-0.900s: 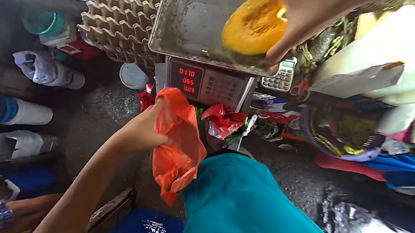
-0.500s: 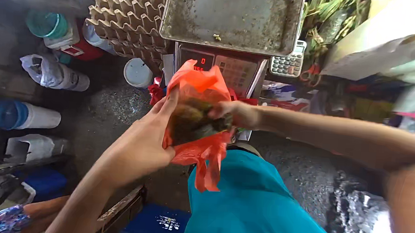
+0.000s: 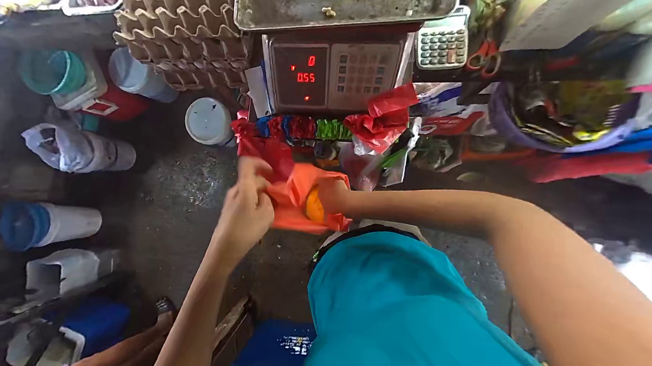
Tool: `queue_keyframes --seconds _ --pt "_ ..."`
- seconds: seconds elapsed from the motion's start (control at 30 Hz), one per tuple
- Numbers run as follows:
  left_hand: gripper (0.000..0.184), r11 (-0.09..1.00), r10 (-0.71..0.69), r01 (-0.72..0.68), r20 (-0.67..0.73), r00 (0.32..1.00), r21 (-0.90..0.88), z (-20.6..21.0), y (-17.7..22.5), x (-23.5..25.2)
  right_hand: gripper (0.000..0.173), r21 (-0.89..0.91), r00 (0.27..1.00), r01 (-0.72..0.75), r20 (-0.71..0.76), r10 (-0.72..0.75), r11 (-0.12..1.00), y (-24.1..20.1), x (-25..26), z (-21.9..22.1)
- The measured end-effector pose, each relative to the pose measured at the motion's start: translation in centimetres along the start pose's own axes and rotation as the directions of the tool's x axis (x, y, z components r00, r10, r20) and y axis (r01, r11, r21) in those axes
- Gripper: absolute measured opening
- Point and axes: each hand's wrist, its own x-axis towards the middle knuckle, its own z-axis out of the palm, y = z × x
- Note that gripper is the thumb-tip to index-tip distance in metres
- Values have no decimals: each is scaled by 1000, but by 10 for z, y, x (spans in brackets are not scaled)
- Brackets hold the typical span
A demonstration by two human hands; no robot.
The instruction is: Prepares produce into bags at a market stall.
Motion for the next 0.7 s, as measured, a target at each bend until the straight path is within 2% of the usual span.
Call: queue_keyframes --seconds 0.03,0.07,0.1,0.13,0.17,0.2,0.23,0.27,0.33,0.4,0.47,0.53,0.57,0.63,0.7 --pt "41 968 1 59 240 971 -242 5 -15 3 38 9 998 -42 37 41 999 3 -8 0" --pt "42 902 46 137 408 912 -409 13 -26 5 42 12 997 -64 53 63 998 6 -16 2" --pt "46 881 73 177 495 866 -439 21 -32 5 45 13 996 -75 52 74 997 10 -22 5" --pt "54 935 28 159 512 859 -318 28 -33 6 43 17 997 -74 26 73 997 16 -25 13" --pt "65 989 -76 124 466 881 -74 36 -34 8 40 33 997 -82 -4 82 996 19 -28 20" --pt "69 971 -200 129 385 901 203 47 -35 15 38 33 995 -99 -5 99 995 19 -33 20" --pt "65 898 -299 167 287 910 408 61 -39 23 37 -21 994 -102 40 103 995 16 -39 16" --pt "59 817 -357 203 197 913 540 75 -46 34 35 -71 990 -102 95 109 992 13 -43 12" --pt "44 723 -368 235 75 927 650 92 -53 52 34 -150 976 -108 171 133 983 10 -38 17" --pt "34 744 -235 202 -35 971 637 95 -38 55 31 -209 982 -114 126 142 971 12 -24 39" --pt "25 814 -30 109 -146 989 571 92 -15 45 34 -76 980 -195 18 197 978 14 -12 59" --pt "23 874 98 -12 -152 983 486 85 3 35 42 30 970 -233 -70 235 972 15 -9 68" --pt "25 904 99 -58 -77 992 423 79 10 30 44 73 965 -235 -98 241 969 16 -11 66" --pt "34 949 73 -121 170 983 291 60 18 24 45 176 967 -210 -107 231 962 19 -30 50" --pt "39 963 179 -230 311 934 138 48 21 21 47 277 962 -190 -139 235 942 24 -52 39"
